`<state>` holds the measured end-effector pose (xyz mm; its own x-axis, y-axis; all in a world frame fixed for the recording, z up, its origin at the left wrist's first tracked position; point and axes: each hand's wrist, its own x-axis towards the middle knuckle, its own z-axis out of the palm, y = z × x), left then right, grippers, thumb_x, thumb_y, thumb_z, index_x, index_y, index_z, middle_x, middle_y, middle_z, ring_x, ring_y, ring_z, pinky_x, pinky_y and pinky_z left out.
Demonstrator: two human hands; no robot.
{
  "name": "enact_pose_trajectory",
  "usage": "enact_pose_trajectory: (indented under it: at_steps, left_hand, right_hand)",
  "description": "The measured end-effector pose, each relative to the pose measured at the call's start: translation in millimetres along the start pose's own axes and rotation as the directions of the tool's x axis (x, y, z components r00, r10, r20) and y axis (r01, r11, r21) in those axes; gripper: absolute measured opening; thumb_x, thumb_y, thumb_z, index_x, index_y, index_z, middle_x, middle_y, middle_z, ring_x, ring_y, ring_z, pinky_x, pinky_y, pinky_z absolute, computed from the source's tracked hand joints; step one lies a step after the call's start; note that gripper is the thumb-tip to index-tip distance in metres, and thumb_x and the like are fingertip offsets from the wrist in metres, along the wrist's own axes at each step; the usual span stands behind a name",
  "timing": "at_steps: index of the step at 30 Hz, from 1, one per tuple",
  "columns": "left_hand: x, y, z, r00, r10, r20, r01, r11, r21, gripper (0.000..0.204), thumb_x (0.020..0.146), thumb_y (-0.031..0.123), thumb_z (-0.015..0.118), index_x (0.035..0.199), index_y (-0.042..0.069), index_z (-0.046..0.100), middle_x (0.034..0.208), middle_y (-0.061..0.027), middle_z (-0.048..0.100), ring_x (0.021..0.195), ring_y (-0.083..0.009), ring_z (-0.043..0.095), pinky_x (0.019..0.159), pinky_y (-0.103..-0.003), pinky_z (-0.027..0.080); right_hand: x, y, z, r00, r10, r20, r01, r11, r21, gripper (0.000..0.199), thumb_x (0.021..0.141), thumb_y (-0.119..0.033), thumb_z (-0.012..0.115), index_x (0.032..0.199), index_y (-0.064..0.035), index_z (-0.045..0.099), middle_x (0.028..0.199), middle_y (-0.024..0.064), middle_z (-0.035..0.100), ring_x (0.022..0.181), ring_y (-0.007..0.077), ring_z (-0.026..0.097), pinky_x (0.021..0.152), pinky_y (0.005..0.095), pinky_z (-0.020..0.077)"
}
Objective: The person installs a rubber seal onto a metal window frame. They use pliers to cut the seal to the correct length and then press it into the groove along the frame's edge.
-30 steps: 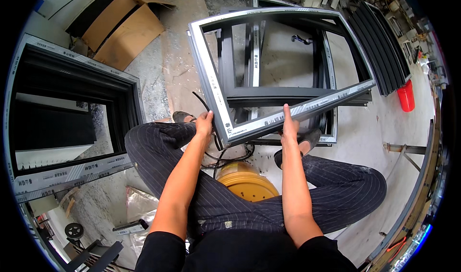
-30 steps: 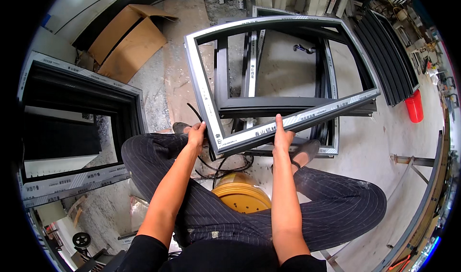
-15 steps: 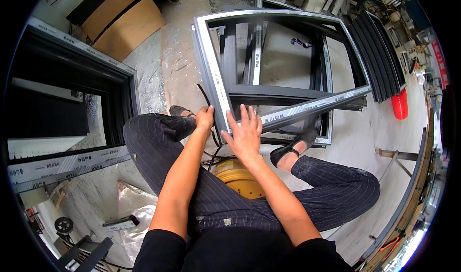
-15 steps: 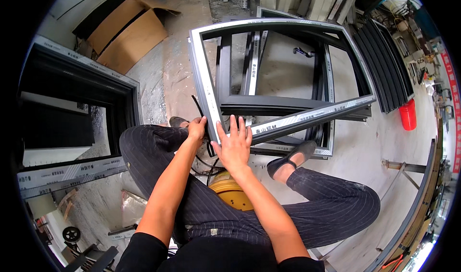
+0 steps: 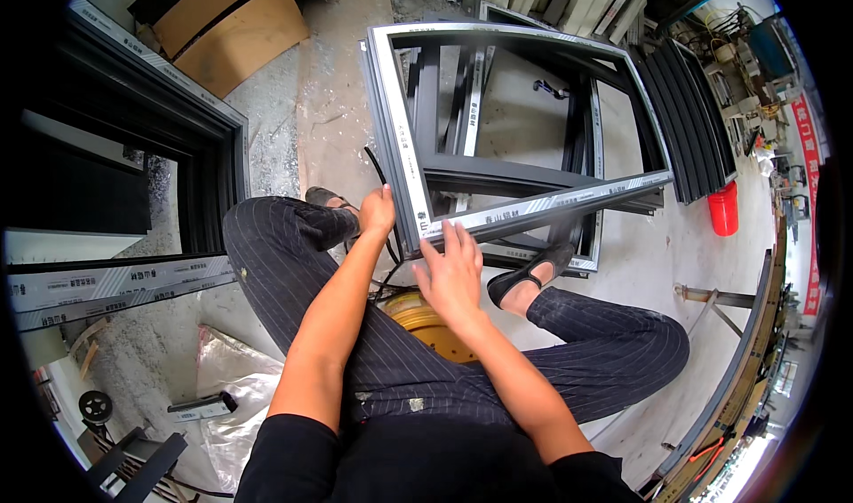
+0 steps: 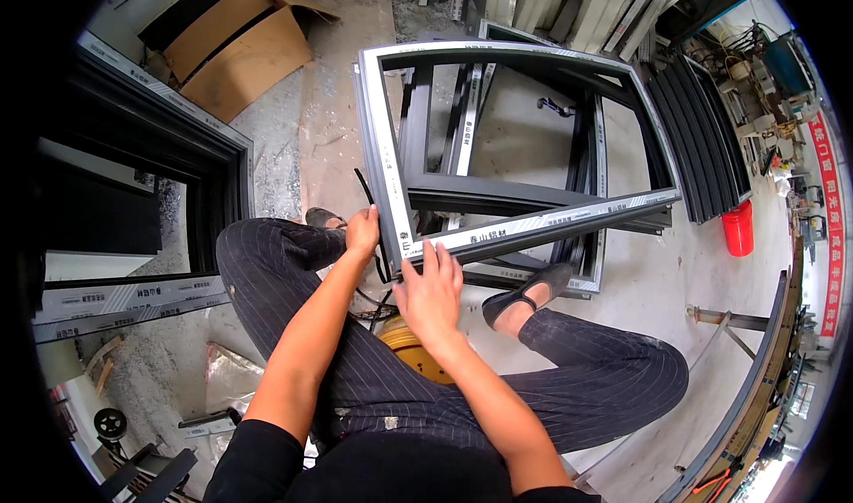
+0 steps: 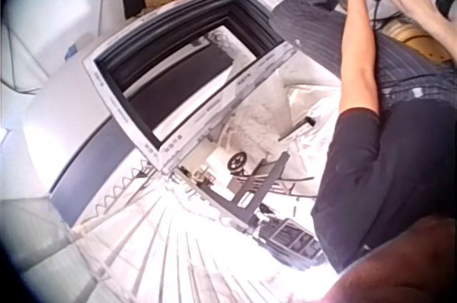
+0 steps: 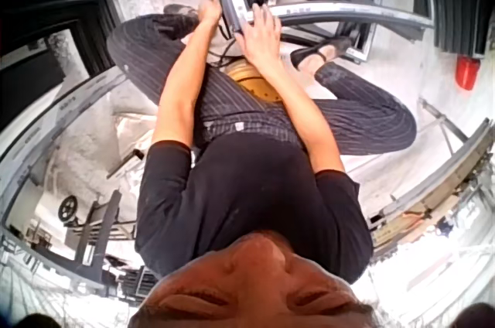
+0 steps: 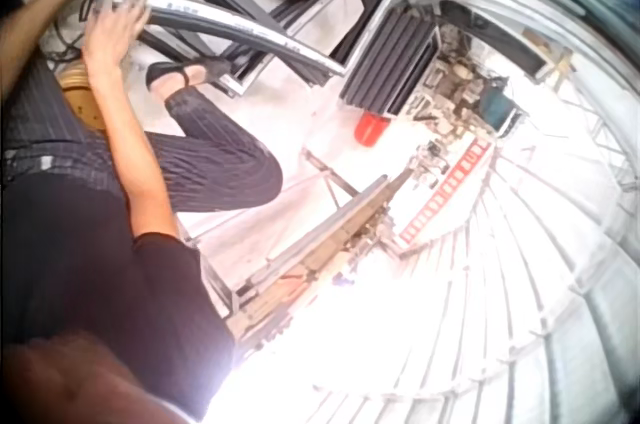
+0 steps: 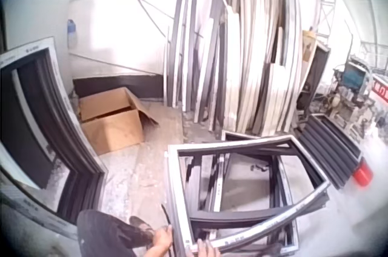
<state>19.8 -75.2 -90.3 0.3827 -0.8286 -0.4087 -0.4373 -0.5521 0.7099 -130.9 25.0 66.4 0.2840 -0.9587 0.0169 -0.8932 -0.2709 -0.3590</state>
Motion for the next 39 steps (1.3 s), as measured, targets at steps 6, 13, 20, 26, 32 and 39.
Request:
enact_pose_trajectory:
  at_steps: [6,13,20,26,32,39]
  left_hand:
    - [19,-14,17,0.998,-0.015,0.069,0.024,0.992,-0.125,0.038,0.094,0.031,0.048,0.104,-0.002,0.063,0.097,-0.0233,0.065,0.092,-0.0374,0.062,0.082,-0.043,0.047]
    - [25,-11,20,0.937,-0.212,0.278,0.336,0.768,-0.545,0.031,0.095,0.02,0.053,0.11,-0.007,0.058,0.089,-0.0112,0.066,0.069,-0.0218,0.062,0.057,-0.033,0.051]
    - [14,-2,8,0.992,-0.115,0.058,0.121,0.988,-0.096,0.033,0.089,0.028,0.058,0.098,-0.003,0.066,0.084,-0.0171,0.067,0.077,-0.0253,0.064,0.071,-0.037,0.049]
    - [8,4,1,0.992,-0.111,0.053,0.122,0.943,-0.31,0.034,0.092,0.027,0.054,0.101,-0.004,0.065,0.088,-0.0142,0.068,0.079,-0.0214,0.063,0.074,-0.033,0.048]
    - [28,0,3,0.976,-0.102,0.194,0.207,0.716,-0.666,0.041,0.097,0.026,0.049,0.125,-0.004,0.051,0.11,-0.011,0.063,0.093,-0.0175,0.058,0.083,-0.031,0.046]
    - [39,1,11,0.979,-0.152,0.138,0.205,0.734,-0.647,0.032,0.094,0.018,0.054,0.112,-0.007,0.06,0.099,-0.0118,0.066,0.087,-0.0179,0.06,0.08,-0.029,0.046]
  right_hand:
    - [-47,10,19,0.977,0.11,0.182,-0.174,0.905,0.388,0.033,0.081,-0.024,0.066,0.107,-0.0045,0.066,0.121,0.0226,0.053,0.11,0.038,0.051,0.092,0.0422,0.0431]
    - [-27,64,117,0.595,0.325,0.735,-0.775,-0.01,0.631,0.027,0.084,-0.021,0.068,0.103,-0.0026,0.064,0.094,0.0042,0.063,0.085,0.0135,0.06,0.074,0.0268,0.0509]
    - [-1,55,133,0.472,0.209,0.856,-0.755,-0.406,0.515,0.022,0.078,-0.012,0.074,0.097,-0.008,0.063,0.094,0.0019,0.064,0.094,0.015,0.057,0.089,0.0362,0.044]
    - [9,36,146,0.446,0.026,0.895,-0.655,-0.672,0.346,0.025,0.077,-0.011,0.075,0.098,-0.0103,0.063,0.099,0.0014,0.064,0.098,0.0159,0.057,0.094,0.0383,0.0418]
    - [9,22,149,0.463,0.037,0.885,-0.648,-0.667,0.367,0.026,0.084,-0.014,0.069,0.108,-0.0078,0.06,0.105,0.0071,0.065,0.103,0.0194,0.06,0.092,0.0351,0.0454]
    - [8,22,157,0.441,0.149,0.885,-0.671,-0.599,0.436,0.022,0.08,-0.018,0.072,0.098,-0.0079,0.065,0.096,0.0036,0.067,0.093,0.0162,0.062,0.082,0.0338,0.0462]
